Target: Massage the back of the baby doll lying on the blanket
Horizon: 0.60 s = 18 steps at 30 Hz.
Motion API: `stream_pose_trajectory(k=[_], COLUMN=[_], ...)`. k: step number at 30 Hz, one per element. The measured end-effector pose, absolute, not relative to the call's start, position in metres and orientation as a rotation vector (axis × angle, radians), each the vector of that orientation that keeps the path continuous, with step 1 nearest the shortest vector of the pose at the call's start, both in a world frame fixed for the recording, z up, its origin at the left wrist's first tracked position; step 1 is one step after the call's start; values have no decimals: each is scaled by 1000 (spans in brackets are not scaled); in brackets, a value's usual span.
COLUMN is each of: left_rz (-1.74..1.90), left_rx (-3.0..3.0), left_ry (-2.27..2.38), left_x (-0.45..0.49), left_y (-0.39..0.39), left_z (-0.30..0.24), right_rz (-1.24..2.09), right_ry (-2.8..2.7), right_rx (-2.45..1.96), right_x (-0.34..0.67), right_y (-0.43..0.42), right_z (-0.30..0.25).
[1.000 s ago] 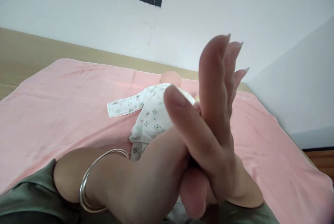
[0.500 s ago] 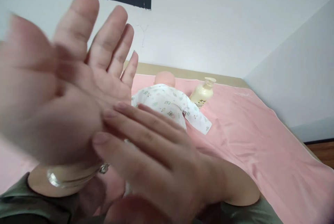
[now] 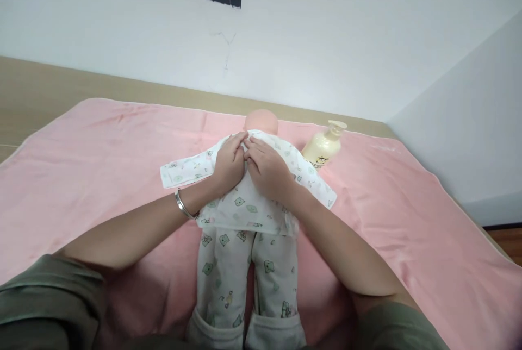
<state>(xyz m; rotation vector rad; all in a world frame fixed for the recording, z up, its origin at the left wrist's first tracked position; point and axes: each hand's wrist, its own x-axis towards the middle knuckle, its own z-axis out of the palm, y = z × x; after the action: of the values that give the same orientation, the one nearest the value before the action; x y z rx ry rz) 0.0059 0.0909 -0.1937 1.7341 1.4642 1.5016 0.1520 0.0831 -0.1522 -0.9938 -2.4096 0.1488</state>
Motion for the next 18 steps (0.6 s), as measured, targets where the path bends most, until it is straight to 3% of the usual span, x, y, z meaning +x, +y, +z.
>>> stream_pose_trajectory(k=[5, 9, 13, 18], left_rz=[1445, 1466, 1491, 1486], left_rx=[1820, 1782, 1786, 1816], left_ry=[1527, 1549, 1538, 1527], left_x=[7, 10, 9, 8], left_y=[93, 92, 93, 96], left_z=[-196, -197, -199, -200], right_rz=[273, 45, -84, 204], right_ry=[-2449, -2253, -2464, -2620], right_rx=[-1311, -1701, -1410, -1284], right_x=[168, 156, 142, 161], right_y=[102, 66, 33, 79], right_z=[-141, -144, -151, -143])
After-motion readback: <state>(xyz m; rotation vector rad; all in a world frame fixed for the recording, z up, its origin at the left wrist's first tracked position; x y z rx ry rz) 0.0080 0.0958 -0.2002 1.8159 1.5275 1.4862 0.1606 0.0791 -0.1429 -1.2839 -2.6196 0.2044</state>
